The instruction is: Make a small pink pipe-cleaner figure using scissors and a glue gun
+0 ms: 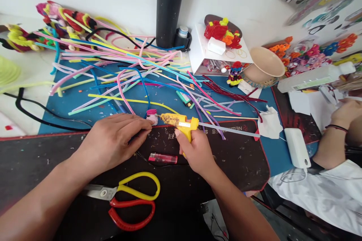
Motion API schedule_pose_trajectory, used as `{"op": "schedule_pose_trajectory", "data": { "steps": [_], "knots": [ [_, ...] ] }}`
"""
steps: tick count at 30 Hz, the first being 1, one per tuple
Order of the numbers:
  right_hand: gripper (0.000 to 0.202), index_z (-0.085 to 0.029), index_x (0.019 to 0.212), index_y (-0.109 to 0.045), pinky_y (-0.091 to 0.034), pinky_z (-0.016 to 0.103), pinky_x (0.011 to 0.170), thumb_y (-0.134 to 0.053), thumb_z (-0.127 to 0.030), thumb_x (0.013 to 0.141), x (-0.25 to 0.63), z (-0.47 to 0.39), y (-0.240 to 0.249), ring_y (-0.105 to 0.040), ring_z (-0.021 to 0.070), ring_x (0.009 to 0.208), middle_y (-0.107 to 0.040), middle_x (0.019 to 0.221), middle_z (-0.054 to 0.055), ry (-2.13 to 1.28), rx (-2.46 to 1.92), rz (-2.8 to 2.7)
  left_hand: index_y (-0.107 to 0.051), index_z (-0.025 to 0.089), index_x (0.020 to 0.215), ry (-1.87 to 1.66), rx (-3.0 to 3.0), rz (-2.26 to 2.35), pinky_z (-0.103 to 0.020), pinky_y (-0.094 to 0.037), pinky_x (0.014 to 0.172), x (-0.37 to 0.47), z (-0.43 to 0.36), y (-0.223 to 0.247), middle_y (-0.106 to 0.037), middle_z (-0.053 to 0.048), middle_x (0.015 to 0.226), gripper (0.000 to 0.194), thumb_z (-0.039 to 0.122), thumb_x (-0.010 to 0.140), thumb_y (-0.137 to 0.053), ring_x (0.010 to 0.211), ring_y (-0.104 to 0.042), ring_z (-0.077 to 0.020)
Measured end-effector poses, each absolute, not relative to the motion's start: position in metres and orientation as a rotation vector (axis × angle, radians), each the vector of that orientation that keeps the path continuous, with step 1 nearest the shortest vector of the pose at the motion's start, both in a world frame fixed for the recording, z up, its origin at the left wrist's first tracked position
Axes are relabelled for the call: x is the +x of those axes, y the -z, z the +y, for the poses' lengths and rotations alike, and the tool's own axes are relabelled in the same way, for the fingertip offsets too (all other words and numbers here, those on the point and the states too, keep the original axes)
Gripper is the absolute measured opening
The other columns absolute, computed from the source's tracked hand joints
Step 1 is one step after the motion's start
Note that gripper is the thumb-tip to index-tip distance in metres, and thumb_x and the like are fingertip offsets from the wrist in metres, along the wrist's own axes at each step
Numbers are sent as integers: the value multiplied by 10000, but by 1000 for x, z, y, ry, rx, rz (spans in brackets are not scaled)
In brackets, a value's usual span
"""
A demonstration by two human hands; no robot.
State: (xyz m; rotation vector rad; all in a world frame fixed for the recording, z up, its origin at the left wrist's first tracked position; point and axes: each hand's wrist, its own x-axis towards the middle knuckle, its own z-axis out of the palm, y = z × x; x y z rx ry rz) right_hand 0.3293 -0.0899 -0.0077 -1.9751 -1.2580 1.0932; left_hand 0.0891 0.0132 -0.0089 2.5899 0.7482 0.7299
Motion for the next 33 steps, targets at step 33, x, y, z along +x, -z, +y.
{"op": "schedule_pose_trajectory", "data": {
  "steps": [33],
  "knots": [
    [412,-262,730,-568,-420,288,557,-577,-553,1021,330,-90,10,-601,190,533,-537,485,-18,-1080,-1992,-1257,-715,252,1110,-729,2588,781,-377,-668,801,91,14,5,-878,-20,1024,121,232,1115,-596,889,-852,-244]
  ]
}}
